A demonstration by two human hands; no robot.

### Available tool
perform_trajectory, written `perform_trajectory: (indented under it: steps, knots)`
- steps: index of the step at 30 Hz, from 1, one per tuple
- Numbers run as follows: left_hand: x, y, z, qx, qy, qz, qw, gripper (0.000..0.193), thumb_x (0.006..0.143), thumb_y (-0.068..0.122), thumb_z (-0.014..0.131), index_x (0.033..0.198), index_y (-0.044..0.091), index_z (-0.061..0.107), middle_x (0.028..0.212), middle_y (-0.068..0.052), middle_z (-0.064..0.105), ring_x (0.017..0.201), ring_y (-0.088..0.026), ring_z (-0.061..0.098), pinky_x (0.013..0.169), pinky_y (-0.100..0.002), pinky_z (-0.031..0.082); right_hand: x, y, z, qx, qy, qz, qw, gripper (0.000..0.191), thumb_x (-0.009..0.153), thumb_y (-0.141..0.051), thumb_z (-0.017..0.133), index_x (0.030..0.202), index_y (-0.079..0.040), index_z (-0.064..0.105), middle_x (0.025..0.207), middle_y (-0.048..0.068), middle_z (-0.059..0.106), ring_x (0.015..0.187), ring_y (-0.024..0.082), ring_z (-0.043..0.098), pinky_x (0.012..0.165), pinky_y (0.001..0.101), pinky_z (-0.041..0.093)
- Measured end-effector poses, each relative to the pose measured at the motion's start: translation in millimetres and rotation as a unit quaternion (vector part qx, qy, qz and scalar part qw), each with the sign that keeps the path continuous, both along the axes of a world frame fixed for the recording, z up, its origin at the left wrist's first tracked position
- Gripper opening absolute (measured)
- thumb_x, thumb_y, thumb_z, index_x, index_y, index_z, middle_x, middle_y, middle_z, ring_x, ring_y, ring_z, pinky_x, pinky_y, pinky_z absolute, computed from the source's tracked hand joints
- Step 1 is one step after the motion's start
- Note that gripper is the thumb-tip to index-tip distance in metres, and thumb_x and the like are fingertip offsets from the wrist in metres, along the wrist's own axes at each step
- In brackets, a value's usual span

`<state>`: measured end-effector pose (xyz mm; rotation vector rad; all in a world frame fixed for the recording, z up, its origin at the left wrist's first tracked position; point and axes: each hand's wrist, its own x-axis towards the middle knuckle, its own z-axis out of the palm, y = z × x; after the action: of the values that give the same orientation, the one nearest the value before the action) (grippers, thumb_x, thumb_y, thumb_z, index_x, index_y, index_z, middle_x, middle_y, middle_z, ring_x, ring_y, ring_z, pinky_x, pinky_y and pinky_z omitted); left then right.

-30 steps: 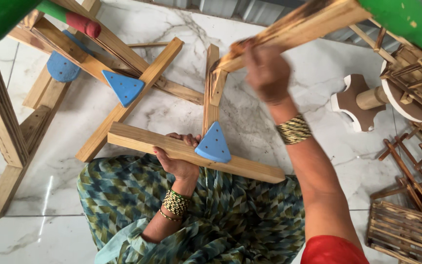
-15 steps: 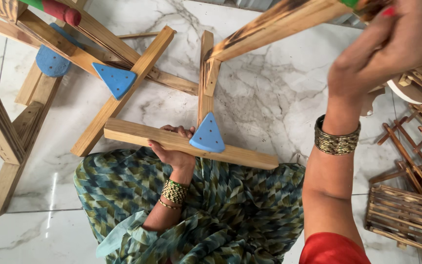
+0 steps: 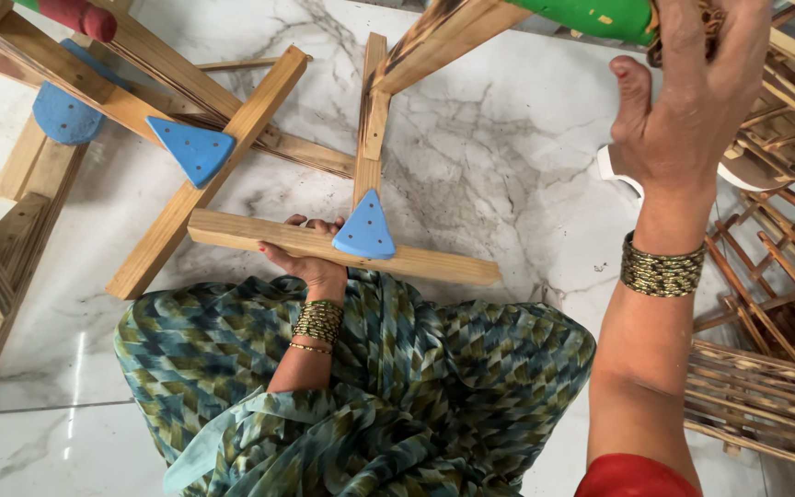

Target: The person sits on the floor and rubs wooden frame bars with an abrasive pad, then fits the bars into wooden folding-frame structures and moves green-painted legs and frames around the work area.

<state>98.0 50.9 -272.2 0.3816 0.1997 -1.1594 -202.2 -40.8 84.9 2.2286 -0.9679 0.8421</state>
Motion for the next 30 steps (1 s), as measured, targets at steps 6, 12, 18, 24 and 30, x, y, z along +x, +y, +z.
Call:
perform_trajectory:
  steps: [6, 12, 18, 24, 30]
  knots:
    - [-24.8, -10.0, 11.3, 0.091, -0.089, -0.041, 0.991, 0.087, 0.091, 0.085, 0.037, 0.127, 0.007, 0.050, 0.112, -0.015, 0.058, 0.105, -0.030, 0.059, 0.102, -0.052, 0.048, -27.7, -14.6, -7.7, 0.027, 0.008, -0.061, 0.998, 0.045, 0.119, -0.033, 0.050, 0.155, -0.008, 0.050, 0.136, 0.014, 0.048, 0.118, 0.032, 0.057, 0.092, 0.0451, 0.047]
    - [-63.1, -10.2, 25.5, 0.172, -0.038, -0.342, 0.923, 0.106, 0.088, 0.081, 0.021, 0.155, -0.001, 0.024, 0.152, -0.026, 0.043, 0.135, -0.040, 0.051, 0.113, -0.055, 0.043, -47.8, -7.8, -14.1, 0.024, 0.050, -0.129, 0.990, 0.038, 0.099, -0.006, 0.075, 0.130, -0.006, 0.053, 0.124, 0.013, 0.043, 0.116, 0.032, 0.053, 0.092, 0.0456, 0.048]
    - [-99.5, -16.4, 20.4, 0.123, 0.009, -0.466, 0.876, 0.109, 0.092, 0.081, 0.023, 0.158, -0.005, 0.016, 0.156, -0.033, 0.038, 0.141, -0.043, 0.047, 0.118, -0.050, 0.040, -91.6, 14.0, -22.3, 0.088, 0.073, -0.219, 0.969, 0.036, 0.092, -0.002, 0.078, 0.119, -0.005, 0.054, 0.122, 0.014, 0.044, 0.115, 0.032, 0.057, 0.090, 0.0444, 0.050]
    - [-136.0, -15.7, 29.9, 0.038, -0.034, -0.548, 0.835, 0.102, 0.091, 0.080, 0.023, 0.161, 0.006, 0.017, 0.154, -0.027, 0.044, 0.139, -0.042, 0.049, 0.117, -0.049, 0.041, -148.8, 29.0, -39.1, 0.116, 0.124, -0.286, 0.943, 0.030, 0.096, -0.010, 0.080, 0.113, -0.003, 0.057, 0.122, 0.014, 0.047, 0.113, 0.033, 0.060, 0.088, 0.0448, 0.052]
    - [-137.0, -23.1, 35.2, 0.036, -0.143, -0.504, 0.851, 0.090, 0.095, 0.075, 0.024, 0.160, 0.013, 0.024, 0.152, -0.026, 0.050, 0.134, -0.041, 0.056, 0.114, -0.048, 0.045, -189.2, 53.4, -48.9, 0.161, 0.100, -0.323, 0.927, 0.028, 0.100, -0.011, 0.078, 0.116, 0.000, 0.058, 0.122, 0.016, 0.048, 0.114, 0.035, 0.058, 0.087, 0.0455, 0.052]
